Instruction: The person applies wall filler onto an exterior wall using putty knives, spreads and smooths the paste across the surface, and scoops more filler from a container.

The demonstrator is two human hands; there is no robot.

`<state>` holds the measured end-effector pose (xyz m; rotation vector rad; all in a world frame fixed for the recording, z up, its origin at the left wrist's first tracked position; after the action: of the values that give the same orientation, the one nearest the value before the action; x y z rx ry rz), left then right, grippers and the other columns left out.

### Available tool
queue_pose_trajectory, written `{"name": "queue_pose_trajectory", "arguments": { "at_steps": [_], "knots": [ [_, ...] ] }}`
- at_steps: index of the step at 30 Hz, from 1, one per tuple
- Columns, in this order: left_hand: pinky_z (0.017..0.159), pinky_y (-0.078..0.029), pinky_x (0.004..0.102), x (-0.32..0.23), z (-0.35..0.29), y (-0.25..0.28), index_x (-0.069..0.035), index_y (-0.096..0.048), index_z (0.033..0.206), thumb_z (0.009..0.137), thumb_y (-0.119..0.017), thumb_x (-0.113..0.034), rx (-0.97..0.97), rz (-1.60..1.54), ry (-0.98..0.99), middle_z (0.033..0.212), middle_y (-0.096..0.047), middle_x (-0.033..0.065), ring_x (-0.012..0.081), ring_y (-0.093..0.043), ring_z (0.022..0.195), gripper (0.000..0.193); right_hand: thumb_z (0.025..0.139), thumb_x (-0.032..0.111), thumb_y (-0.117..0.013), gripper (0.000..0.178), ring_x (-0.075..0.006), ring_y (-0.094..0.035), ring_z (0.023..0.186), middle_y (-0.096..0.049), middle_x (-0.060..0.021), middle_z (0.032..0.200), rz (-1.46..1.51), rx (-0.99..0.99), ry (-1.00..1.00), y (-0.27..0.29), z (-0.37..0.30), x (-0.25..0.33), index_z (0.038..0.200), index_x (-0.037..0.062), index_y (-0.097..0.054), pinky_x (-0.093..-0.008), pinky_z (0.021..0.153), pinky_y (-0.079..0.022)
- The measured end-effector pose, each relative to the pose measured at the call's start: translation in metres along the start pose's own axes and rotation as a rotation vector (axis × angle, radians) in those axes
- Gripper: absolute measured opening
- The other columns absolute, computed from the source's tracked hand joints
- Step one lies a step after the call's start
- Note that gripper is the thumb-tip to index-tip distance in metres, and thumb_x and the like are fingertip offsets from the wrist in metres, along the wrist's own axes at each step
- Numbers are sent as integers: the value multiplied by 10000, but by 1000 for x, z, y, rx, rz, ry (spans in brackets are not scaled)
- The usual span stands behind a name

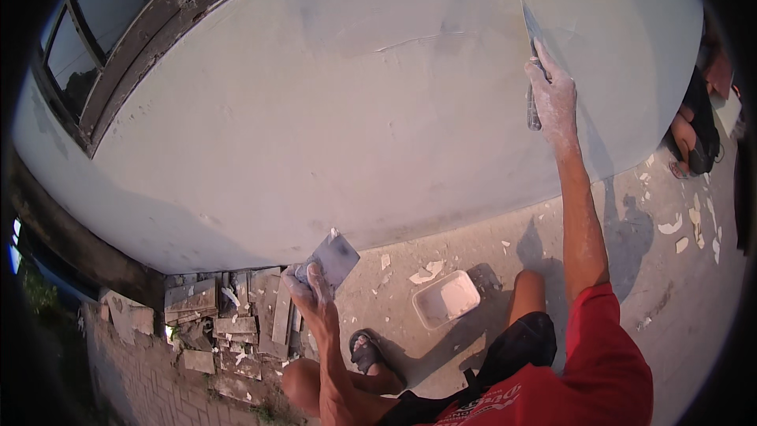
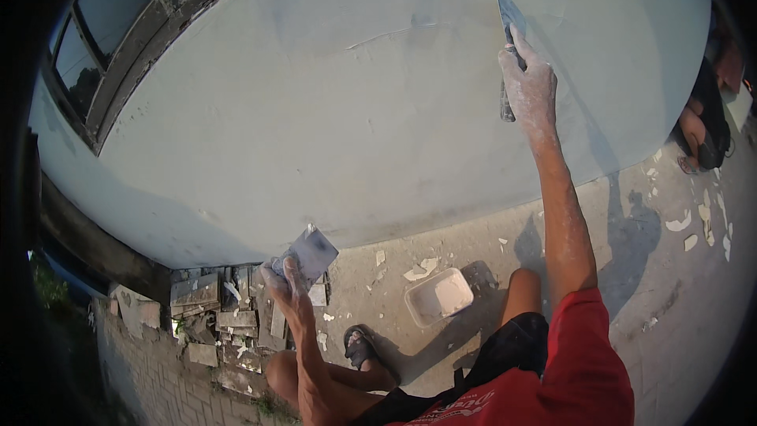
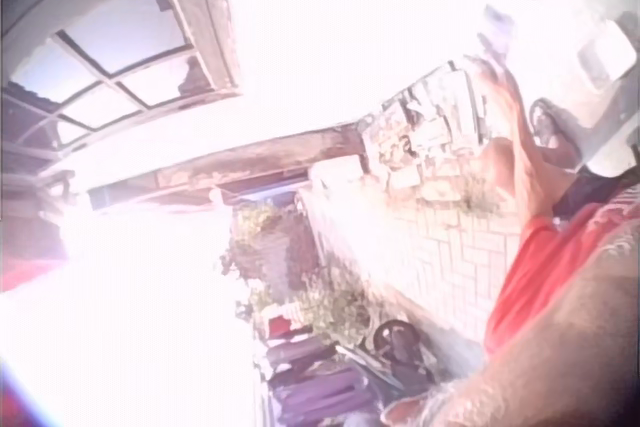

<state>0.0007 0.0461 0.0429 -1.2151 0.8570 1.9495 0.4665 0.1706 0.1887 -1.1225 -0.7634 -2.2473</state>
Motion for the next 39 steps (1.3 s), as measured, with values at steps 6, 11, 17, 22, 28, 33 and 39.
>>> {"name": "queue_pose_trajectory", "arguments": {
  "at_steps": [6, 11, 17, 22, 28, 33, 39],
  "knots": [
    [702, -396, 274, 0, 1, 24, -1, -445, 1056, 1010, -516, -256, -45, 24, -28, 876, -460, 43, 125, -414, 786, 269, 879, 193, -577, 552, -212, -606, 760, -609, -173, 894, 185, 47, 1, -97, -58, 53, 1377, -24, -474, -349, 714, -507],
    [622, -378, 248, 11, 5, 18, -18, -456, 1010, 1009, -515, -247, -60, -57, 9, 817, -461, 13, 89, -400, 722, 237, 861, 196, -600, 560, -216, -577, 724, -536, -132, 850, 141, 77, 123, -148, -99, 68, 1376, 5, -491, -350, 707, -495],
    [611, -378, 251, 8, 11, 40, -26, -456, 948, 1006, -516, -244, -143, 0, -80, 788, -447, 1, 88, -397, 695, 233, 858, 169, -599, 539, -255, -585, 717, -539, -144, 867, -32, 272, 188, -201, -161, 74, 1377, 54, -511, -375, 703, -506],
    [625, -396, 256, 6, 7, 39, -26, -449, 968, 1008, -511, -239, -101, -93, 64, 811, -453, 4, 91, -415, 709, 225, 854, 161, -594, 543, -257, -588, 708, -552, -143, 895, -36, 142, 220, -139, -138, 52, 1371, 22, -502, -382, 657, -515],
    [713, -415, 242, 21, 5, 24, -27, -456, 1001, 1013, -507, -205, -66, -227, 15, 836, -476, -1, 91, -447, 764, 186, 858, 159, -614, 528, -251, -603, 781, -586, -137, 910, -51, 422, 195, -150, -153, 33, 1359, 26, -516, -351, 714, -497],
    [791, -462, 255, 45, 9, 7, -22, -521, 1061, 982, -564, -159, 5, -599, 160, 926, -574, 6, 79, -547, 851, 163, 905, 109, -602, 385, -141, -578, 861, -618, -48, 996, 638, 906, -291, -141, -212, -11, 1279, 20, -594, -278, 811, -480],
    [757, -525, 275, 66, 1, -22, -16, -548, 1079, 959, -566, -109, 80, -812, 441, 984, -625, 41, 102, -625, 864, 153, 904, -38, -567, 374, -148, -569, 915, -583, -40, 1086, 626, 1037, 3, -160, -251, -20, 1270, 31, -605, -270, 844, -498]
  ]
}}
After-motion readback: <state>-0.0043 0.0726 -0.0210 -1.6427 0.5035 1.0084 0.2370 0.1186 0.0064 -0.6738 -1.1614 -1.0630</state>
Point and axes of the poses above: each hand's wrist, its own z-axis towards the middle knuckle, its own y-axis out of the back of the hand, x = y × z, the point moved 8 cm from there along z, towards the middle knuckle
